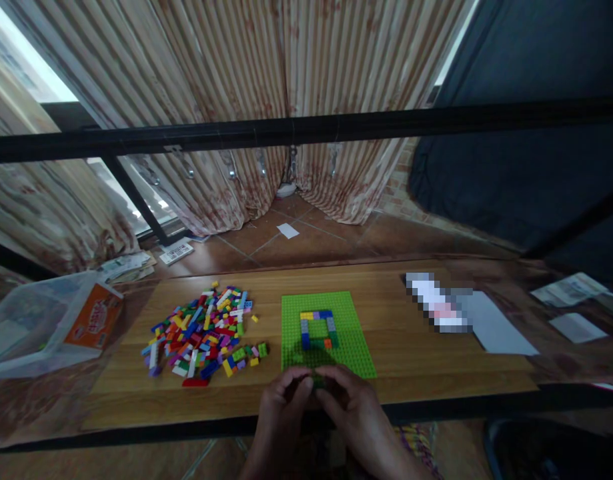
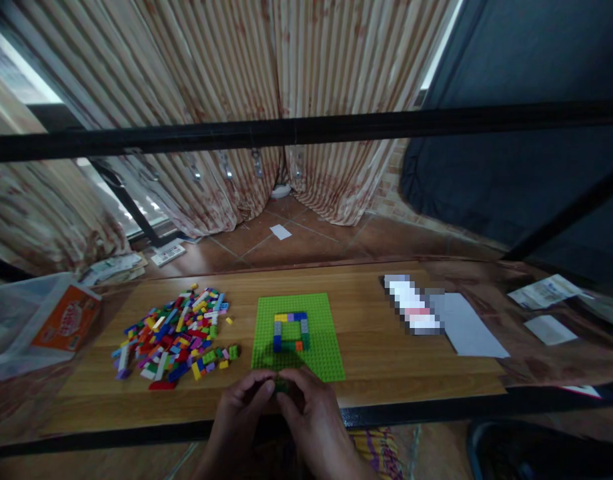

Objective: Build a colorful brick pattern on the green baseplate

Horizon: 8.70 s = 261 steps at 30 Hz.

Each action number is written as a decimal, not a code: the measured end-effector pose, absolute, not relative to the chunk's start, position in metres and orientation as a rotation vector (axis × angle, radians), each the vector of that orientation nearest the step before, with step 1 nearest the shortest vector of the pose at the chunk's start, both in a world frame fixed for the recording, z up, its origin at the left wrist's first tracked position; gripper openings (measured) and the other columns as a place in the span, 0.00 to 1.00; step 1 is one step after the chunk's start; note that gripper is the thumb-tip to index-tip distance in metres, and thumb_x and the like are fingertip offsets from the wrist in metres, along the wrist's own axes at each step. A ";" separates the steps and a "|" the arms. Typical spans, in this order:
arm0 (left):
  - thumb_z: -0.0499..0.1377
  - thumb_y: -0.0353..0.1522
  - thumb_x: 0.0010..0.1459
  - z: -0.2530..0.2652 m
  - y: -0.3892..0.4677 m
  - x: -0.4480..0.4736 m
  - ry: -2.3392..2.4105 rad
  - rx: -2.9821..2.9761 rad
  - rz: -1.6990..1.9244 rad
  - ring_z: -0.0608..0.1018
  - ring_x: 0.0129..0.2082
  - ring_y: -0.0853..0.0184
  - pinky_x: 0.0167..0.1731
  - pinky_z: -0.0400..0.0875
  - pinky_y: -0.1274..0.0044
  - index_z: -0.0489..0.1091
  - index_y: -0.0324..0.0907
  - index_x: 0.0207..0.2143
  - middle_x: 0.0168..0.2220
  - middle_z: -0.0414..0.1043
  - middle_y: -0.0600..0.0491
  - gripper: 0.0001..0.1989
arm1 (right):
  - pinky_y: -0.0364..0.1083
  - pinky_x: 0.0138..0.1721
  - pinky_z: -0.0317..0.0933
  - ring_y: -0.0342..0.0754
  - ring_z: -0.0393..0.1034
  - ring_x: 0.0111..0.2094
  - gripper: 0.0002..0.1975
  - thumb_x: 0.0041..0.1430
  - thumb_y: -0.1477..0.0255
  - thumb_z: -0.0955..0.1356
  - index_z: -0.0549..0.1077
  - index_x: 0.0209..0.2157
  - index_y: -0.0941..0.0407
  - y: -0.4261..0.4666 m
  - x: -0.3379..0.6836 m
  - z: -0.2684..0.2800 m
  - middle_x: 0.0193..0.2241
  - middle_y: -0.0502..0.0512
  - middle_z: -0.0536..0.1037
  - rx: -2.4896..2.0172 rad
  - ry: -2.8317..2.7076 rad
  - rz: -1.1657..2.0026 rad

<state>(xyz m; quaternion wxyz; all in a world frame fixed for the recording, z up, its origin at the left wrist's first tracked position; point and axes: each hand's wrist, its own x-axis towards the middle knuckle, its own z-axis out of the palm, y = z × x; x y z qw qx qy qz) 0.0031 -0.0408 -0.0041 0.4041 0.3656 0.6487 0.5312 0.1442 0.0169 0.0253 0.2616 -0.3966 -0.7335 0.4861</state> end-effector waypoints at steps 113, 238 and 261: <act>0.52 0.38 0.60 -0.016 0.031 0.029 2.221 2.064 0.582 0.62 0.62 0.51 0.61 0.51 0.52 0.59 0.34 0.60 0.62 0.60 0.40 0.28 | 0.56 0.53 0.59 0.52 0.67 0.48 0.17 0.62 0.65 0.59 0.77 0.40 0.55 0.131 0.118 -0.034 0.43 0.59 0.76 -1.121 -1.861 0.804; 0.46 0.31 0.63 0.005 0.051 0.019 2.191 2.367 0.100 0.59 0.61 0.51 0.59 0.48 0.48 0.62 0.33 0.58 0.60 0.61 0.38 0.22 | 0.53 0.46 0.64 0.51 0.72 0.40 0.14 0.60 0.63 0.63 0.78 0.36 0.55 0.124 0.125 -0.038 0.36 0.57 0.79 -1.023 -1.748 0.879; 0.52 0.29 0.61 -0.005 -0.085 -0.057 2.701 1.552 0.976 0.71 0.48 0.60 0.50 0.67 0.65 0.67 0.42 0.48 0.47 0.70 0.46 0.13 | 0.54 0.45 0.63 0.52 0.72 0.40 0.14 0.60 0.63 0.63 0.78 0.35 0.54 0.123 0.126 -0.039 0.36 0.57 0.79 -1.031 -1.772 0.826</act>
